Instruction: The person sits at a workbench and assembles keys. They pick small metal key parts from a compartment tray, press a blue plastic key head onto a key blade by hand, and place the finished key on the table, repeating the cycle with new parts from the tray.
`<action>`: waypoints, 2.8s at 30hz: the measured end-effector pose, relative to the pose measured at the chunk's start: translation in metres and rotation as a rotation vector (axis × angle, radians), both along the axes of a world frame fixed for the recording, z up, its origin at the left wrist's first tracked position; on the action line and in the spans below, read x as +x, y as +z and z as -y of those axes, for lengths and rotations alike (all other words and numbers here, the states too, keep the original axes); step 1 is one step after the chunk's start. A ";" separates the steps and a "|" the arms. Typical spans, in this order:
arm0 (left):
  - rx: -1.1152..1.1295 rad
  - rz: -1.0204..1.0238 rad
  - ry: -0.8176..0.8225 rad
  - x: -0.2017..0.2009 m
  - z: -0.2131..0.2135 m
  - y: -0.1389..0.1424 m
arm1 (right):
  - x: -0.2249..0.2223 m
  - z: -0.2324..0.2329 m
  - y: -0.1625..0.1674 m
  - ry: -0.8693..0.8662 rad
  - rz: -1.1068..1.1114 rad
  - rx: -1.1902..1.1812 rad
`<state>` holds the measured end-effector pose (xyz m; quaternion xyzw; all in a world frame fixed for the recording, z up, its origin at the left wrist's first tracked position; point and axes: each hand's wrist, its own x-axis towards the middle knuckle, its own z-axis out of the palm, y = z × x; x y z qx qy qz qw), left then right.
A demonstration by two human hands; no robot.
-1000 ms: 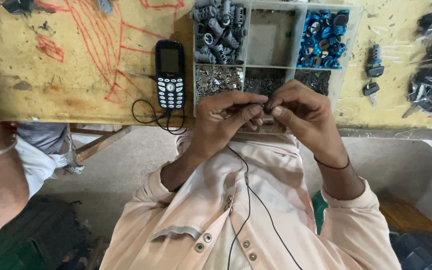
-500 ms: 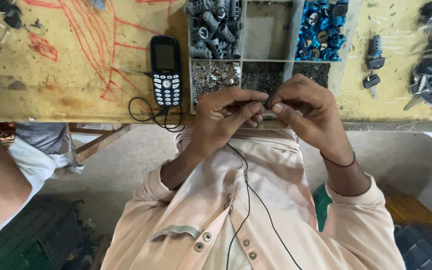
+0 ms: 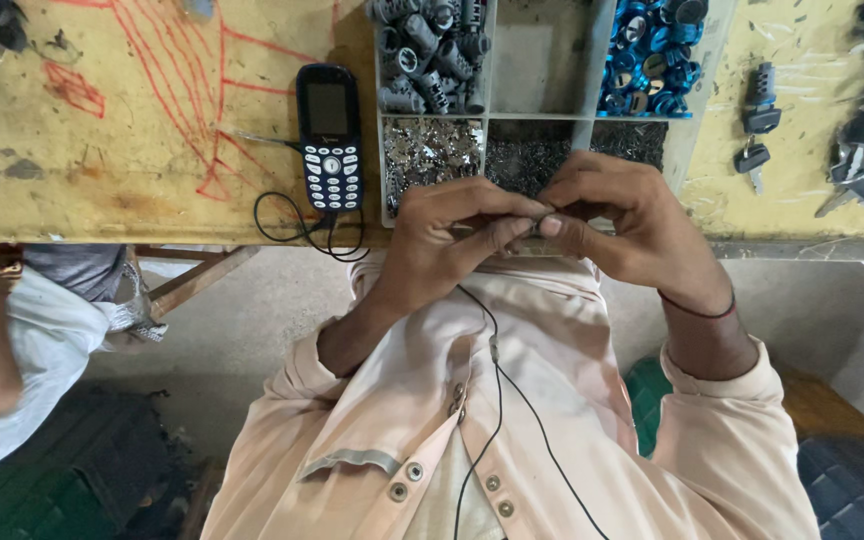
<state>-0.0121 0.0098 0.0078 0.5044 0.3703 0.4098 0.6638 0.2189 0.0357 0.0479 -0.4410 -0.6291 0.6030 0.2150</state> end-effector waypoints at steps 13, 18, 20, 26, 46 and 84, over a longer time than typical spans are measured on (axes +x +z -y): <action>0.089 -0.158 0.188 -0.003 -0.005 0.012 | 0.004 0.010 -0.006 -0.204 0.025 0.070; 0.441 -0.613 0.291 -0.009 -0.006 0.022 | 0.007 0.010 -0.007 -0.235 0.168 0.249; 0.582 -0.777 0.239 -0.004 -0.007 0.021 | 0.007 0.011 -0.008 -0.240 0.140 0.227; 0.738 -1.135 0.041 0.019 -0.014 0.007 | 0.015 0.022 -0.008 -0.504 -0.060 -0.003; 0.663 -0.918 0.048 0.014 -0.018 0.019 | 0.026 0.033 -0.017 -0.376 -0.012 0.095; 0.145 -0.183 0.074 0.003 0.006 0.010 | -0.004 0.031 -0.005 -0.167 0.164 0.266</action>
